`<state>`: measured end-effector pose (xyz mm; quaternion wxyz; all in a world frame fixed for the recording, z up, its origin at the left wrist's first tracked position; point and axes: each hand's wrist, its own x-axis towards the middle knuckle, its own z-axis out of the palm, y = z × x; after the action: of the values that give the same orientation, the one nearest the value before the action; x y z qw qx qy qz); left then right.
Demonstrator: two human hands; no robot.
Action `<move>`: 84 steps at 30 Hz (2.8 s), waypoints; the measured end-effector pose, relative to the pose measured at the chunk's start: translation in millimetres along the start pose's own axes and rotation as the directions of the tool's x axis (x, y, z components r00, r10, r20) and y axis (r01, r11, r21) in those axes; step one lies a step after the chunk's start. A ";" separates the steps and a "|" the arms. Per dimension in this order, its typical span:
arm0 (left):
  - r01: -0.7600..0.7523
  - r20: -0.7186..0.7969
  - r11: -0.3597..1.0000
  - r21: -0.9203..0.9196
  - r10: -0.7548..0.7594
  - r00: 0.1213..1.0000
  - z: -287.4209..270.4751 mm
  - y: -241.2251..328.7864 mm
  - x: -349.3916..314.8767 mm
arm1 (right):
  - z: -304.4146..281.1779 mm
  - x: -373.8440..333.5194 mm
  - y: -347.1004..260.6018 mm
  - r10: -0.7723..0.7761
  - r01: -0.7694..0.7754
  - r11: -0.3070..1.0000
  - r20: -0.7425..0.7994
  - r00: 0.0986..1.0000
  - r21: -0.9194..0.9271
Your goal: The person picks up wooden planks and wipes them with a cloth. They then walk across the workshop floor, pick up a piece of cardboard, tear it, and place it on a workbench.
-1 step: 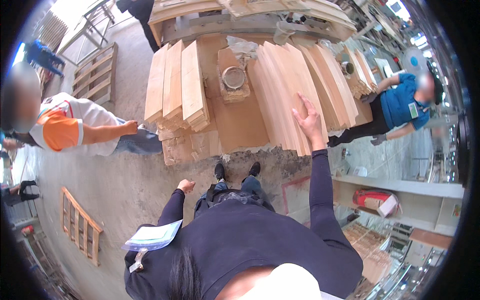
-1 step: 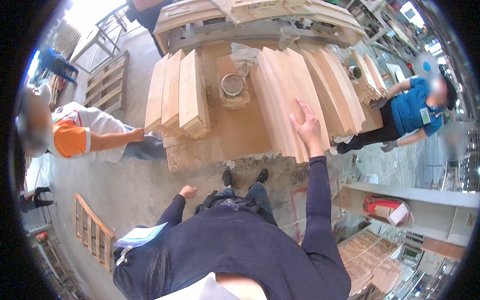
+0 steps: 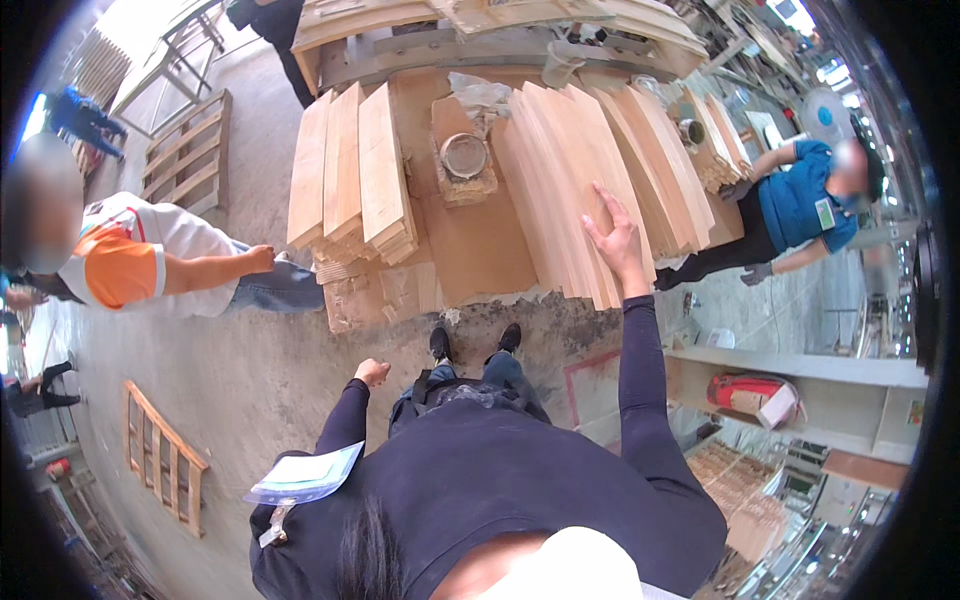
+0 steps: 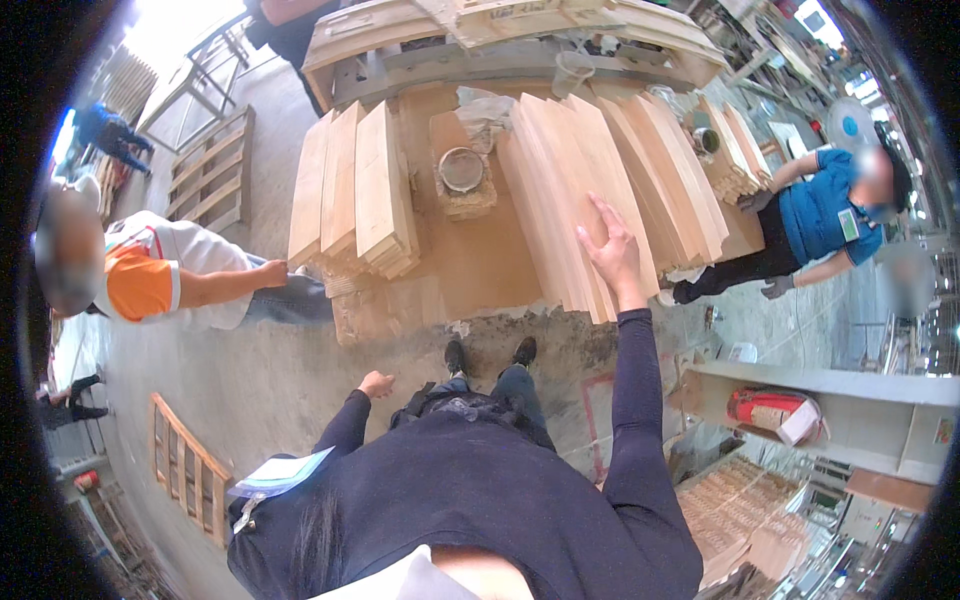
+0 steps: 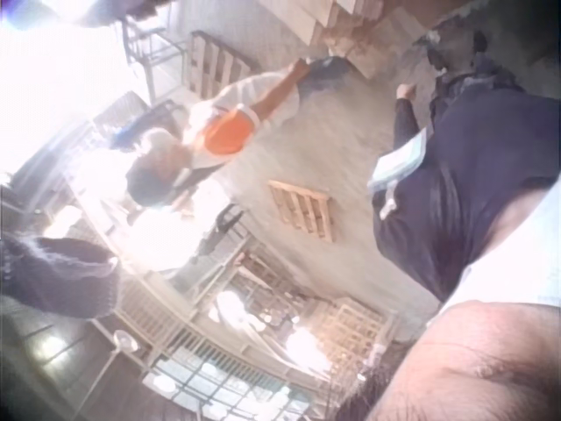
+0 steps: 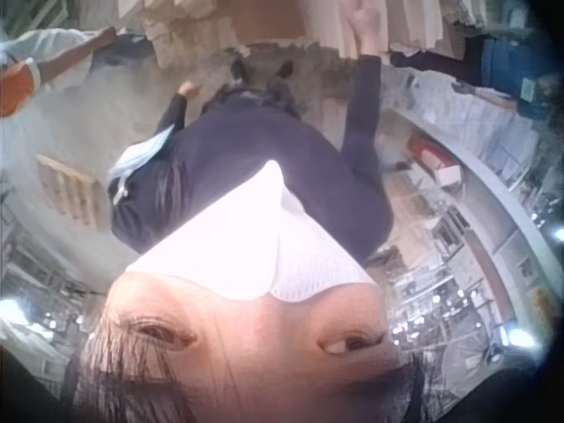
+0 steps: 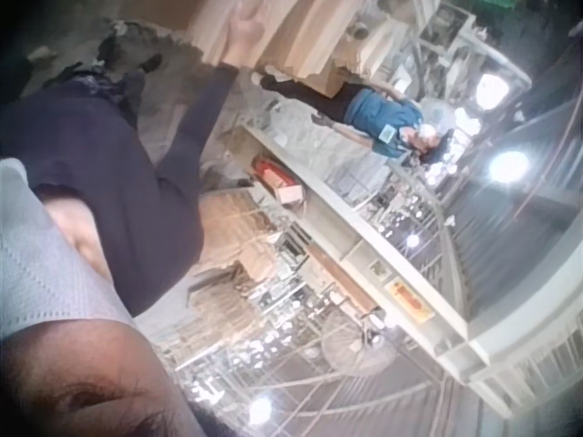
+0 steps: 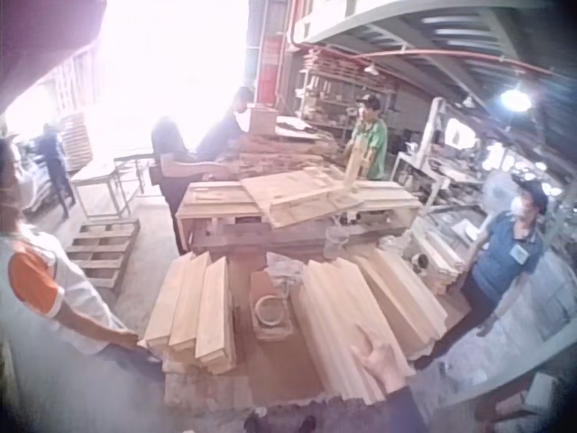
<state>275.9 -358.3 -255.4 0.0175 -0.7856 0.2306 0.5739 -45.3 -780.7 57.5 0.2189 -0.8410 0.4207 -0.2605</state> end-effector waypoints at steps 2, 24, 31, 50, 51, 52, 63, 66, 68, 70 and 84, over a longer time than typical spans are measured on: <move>-0.283 0.001 0.893 0.349 0.302 0.953 1.5 -24.1 40.6 | 0.7 0.6 5.6 0.019 -0.018 1.000 -0.010 1.000 0.017; -0.659 -0.152 0.712 -0.245 0.643 0.751 -40.1 297.9 -126.3 | -4.8 2.2 22.0 0.010 -0.010 1.000 0.054 0.998 0.001; -0.924 -0.787 0.331 -0.188 0.512 0.344 -67.0 443.6 -175.6 | -29.7 -5.5 74.4 -0.304 0.197 0.910 0.264 0.915 0.365; -0.455 -0.575 0.597 0.661 0.792 0.205 -226.3 741.8 -114.5 | -173.5 61.4 248.0 -0.091 -0.334 0.663 0.514 0.853 0.670; -0.448 -0.578 0.648 0.617 0.758 0.301 -235.1 749.2 -95.4 | -179.2 66.0 254.7 -0.051 -0.373 0.659 0.533 0.845 0.654; -0.437 -0.578 0.693 0.573 0.720 0.384 -248.9 754.8 -76.1 | -181.3 72.6 258.1 -0.015 -0.401 0.658 0.544 0.839 0.638; 0.035 -0.451 0.686 0.727 0.438 0.778 -320.0 732.7 107.8 | -155.1 128.6 285.6 0.018 -0.542 0.496 0.615 0.788 0.679; 0.061 -0.409 0.687 0.724 0.357 0.840 -325.6 734.6 107.4 | -152.1 146.5 285.7 0.026 -0.546 0.484 0.613 0.790 0.683; 0.066 -0.388 0.685 0.725 0.328 0.861 -326.8 733.3 106.6 | -148.3 152.6 289.3 0.020 -0.540 0.486 0.609 0.793 0.687; 0.066 -0.375 0.689 0.722 0.310 0.874 -326.2 730.8 105.3 | -147.1 158.8 291.0 0.026 -0.558 0.468 0.621 0.784 0.685; -0.509 -0.799 0.752 0.419 0.572 0.186 -346.7 753.1 -24.5 | -131.7 228.3 294.0 -0.097 -0.443 0.483 0.549 0.830 0.755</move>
<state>291.9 -1123.8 63.6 -0.2878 -0.8287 0.4795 0.0228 -185.2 -1149.7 44.0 0.7389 -0.6045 0.2441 -0.1704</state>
